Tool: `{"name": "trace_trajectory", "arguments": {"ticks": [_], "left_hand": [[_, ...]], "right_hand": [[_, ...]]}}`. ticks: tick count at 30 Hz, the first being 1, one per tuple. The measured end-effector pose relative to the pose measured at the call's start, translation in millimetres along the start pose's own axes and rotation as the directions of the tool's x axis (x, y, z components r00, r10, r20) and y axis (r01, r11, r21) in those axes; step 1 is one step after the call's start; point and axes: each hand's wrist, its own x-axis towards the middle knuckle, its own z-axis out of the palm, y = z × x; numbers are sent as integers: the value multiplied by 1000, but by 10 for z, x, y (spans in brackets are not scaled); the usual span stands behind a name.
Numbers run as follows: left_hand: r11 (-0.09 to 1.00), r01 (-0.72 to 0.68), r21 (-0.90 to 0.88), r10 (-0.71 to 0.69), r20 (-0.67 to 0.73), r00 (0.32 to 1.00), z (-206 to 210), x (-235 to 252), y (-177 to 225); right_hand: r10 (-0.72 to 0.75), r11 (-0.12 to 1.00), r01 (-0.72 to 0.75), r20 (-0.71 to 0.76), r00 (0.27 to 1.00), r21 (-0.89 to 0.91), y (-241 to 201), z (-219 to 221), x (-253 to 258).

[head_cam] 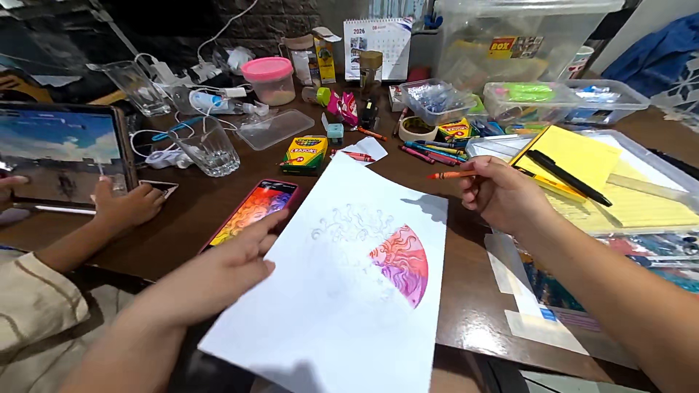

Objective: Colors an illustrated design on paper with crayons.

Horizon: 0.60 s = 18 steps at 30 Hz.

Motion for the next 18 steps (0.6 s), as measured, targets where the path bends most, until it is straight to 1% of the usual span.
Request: {"name": "trace_trajectory", "arguments": {"ticks": [2, 3, 5, 7, 9, 11, 13, 15, 17, 18], "left_hand": [[993, 27, 119, -30, 27, 999, -71, 179, 178], [978, 25, 209, -31, 27, 999, -89, 267, 256], [915, -2, 403, -23, 57, 998, -159, 448, 348], [853, -26, 521, -30, 99, 995, -231, 595, 394], [823, -52, 566, -31, 136, 990, -263, 676, 430], [821, -106, 561, -16, 209, 978, -303, 748, 461], [856, -156, 493, 7, 290, 957, -359, 823, 509], [876, -168, 452, 6, 338, 941, -389, 916, 623], [828, -185, 529, -12, 347, 938, -356, 1045, 807], [770, -222, 599, 4, 343, 939, -329, 1140, 879]], "right_hand": [[15, 998, -10, 79, 997, -57, -38, -42, -1], [14, 995, 0, 131, 991, -104, -58, -74, -7], [11, 981, 29, 210, 978, -190, -94, -137, -9], [-5, 972, 62, 242, 970, -225, -106, -192, -8], [-26, 963, 92, 254, 967, -252, -98, -240, -14], [-29, 963, 103, 288, 957, -248, -98, -264, -24], [-27, 968, 109, 340, 940, -225, -96, -243, -47], [-22, 969, 120, 410, 912, -215, -61, -197, -81], [-18, 960, 147, 473, 881, -238, -31, -143, -143], [-19, 954, 165, 494, 869, -252, -21, -117, -181]]}}
